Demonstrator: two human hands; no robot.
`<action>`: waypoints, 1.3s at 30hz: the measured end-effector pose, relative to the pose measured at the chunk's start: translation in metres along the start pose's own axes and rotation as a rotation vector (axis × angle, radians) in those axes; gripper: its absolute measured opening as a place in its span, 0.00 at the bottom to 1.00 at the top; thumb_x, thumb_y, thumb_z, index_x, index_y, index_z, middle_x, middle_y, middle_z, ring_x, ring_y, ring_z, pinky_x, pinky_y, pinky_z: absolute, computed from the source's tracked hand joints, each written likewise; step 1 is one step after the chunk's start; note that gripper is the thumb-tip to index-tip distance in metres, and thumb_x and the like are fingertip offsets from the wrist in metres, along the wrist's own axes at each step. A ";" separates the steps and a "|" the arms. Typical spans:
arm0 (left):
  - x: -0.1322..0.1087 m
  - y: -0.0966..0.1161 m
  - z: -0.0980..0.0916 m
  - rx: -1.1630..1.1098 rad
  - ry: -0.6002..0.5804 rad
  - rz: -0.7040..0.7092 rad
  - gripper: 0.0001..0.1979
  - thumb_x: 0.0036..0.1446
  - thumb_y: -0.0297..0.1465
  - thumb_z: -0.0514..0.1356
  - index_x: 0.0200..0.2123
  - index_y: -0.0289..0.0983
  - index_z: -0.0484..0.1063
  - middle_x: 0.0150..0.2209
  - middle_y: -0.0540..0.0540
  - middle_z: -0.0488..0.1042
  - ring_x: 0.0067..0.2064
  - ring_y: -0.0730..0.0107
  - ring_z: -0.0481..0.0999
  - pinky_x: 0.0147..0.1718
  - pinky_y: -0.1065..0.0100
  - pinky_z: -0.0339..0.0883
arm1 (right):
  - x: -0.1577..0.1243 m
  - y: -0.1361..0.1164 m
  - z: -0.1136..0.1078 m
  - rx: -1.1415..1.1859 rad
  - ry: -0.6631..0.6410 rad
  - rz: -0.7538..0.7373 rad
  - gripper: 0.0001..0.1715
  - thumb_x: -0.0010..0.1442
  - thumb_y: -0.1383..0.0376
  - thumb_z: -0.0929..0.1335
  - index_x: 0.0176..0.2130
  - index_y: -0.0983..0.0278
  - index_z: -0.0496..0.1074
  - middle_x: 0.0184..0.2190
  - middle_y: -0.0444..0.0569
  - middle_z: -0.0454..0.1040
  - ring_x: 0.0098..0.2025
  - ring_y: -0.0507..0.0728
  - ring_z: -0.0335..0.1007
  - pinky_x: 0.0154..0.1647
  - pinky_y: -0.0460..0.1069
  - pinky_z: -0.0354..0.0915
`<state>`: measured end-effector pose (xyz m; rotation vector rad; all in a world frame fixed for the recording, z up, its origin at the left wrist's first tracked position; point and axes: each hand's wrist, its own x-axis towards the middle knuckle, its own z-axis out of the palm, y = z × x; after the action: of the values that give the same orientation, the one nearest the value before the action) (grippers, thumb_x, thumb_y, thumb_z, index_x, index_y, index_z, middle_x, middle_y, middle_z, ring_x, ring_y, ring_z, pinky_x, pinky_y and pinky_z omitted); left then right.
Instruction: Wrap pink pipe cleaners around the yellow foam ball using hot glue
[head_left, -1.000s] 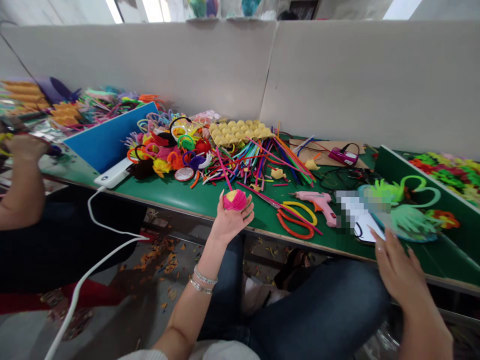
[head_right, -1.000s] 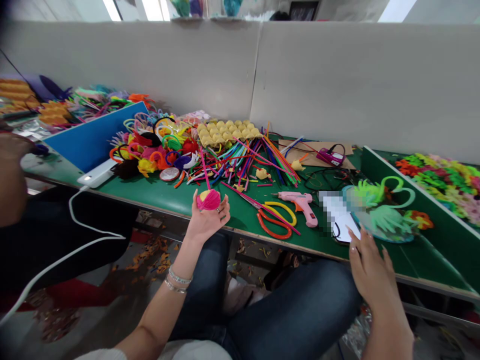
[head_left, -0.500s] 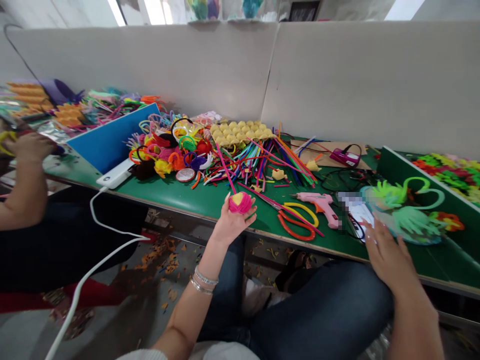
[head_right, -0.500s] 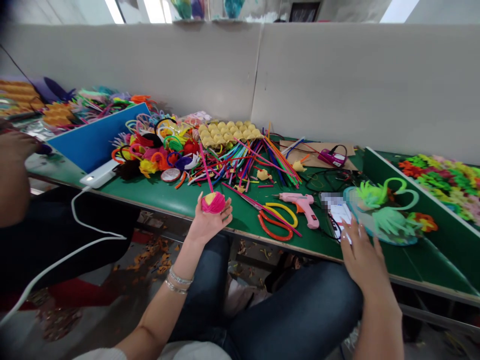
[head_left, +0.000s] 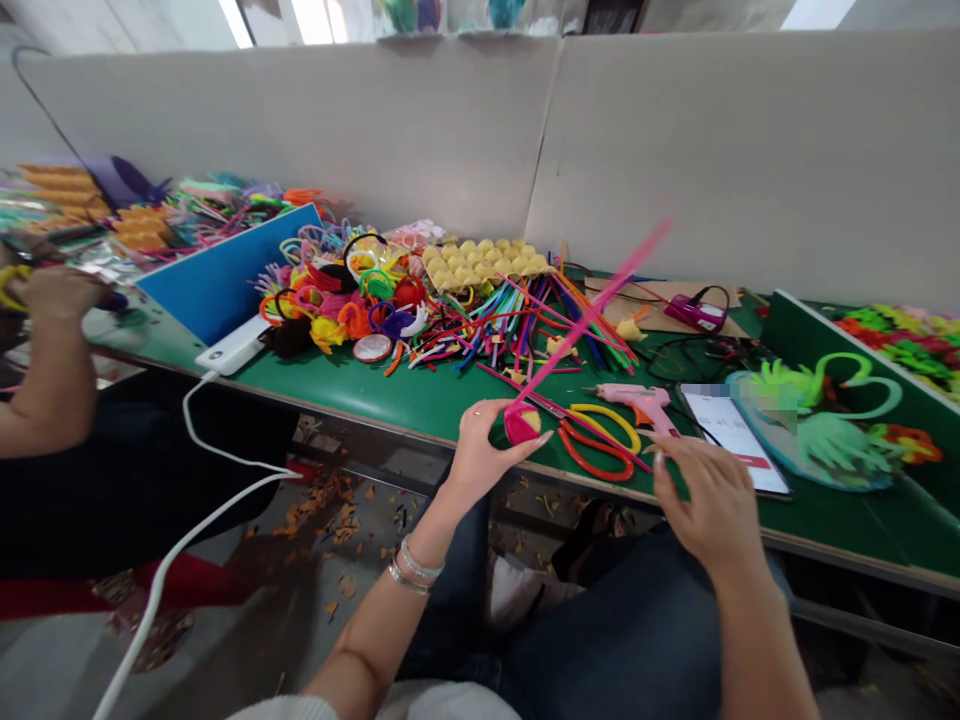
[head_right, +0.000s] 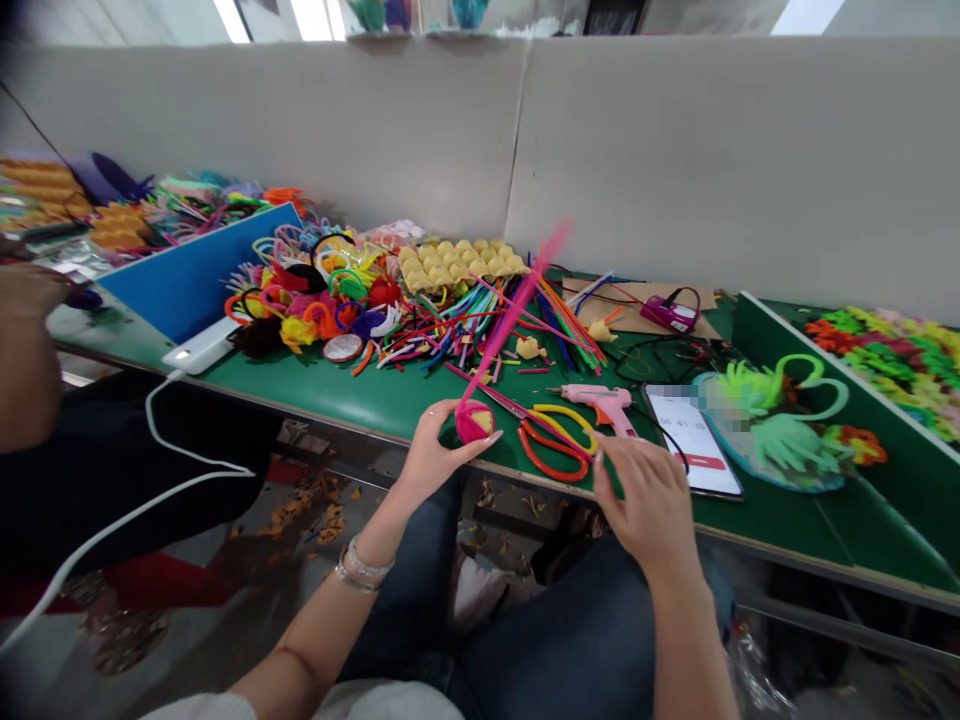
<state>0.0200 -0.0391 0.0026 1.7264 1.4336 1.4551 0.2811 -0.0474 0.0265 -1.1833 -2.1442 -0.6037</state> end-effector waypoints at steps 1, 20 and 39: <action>0.000 -0.001 0.001 0.093 0.040 0.063 0.23 0.43 0.41 0.66 0.42 0.39 0.69 0.42 0.44 0.74 0.47 0.60 0.71 0.52 0.55 0.59 | 0.002 -0.006 0.002 0.004 -0.006 -0.042 0.15 0.58 0.67 0.63 0.46 0.63 0.68 0.37 0.51 0.76 0.41 0.57 0.70 0.48 0.52 0.61; 0.001 -0.015 -0.004 0.457 0.268 0.315 0.21 0.46 0.34 0.65 0.45 0.43 0.68 0.43 0.46 0.73 0.49 0.60 0.68 0.57 0.50 0.51 | 0.004 -0.006 0.040 0.022 -0.302 0.031 0.20 0.60 0.59 0.62 0.50 0.63 0.68 0.45 0.51 0.73 0.47 0.60 0.68 0.49 0.55 0.62; 0.009 -0.013 -0.008 0.267 0.243 0.100 0.20 0.47 0.39 0.64 0.44 0.41 0.69 0.42 0.45 0.73 0.48 0.62 0.69 0.52 0.57 0.58 | 0.006 -0.003 0.042 0.277 -0.341 0.159 0.18 0.61 0.58 0.60 0.47 0.64 0.66 0.25 0.46 0.70 0.28 0.55 0.66 0.33 0.51 0.63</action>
<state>0.0060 -0.0284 -0.0015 1.8512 1.7598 1.6346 0.2636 -0.0189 0.0008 -1.3566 -2.2871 -0.0304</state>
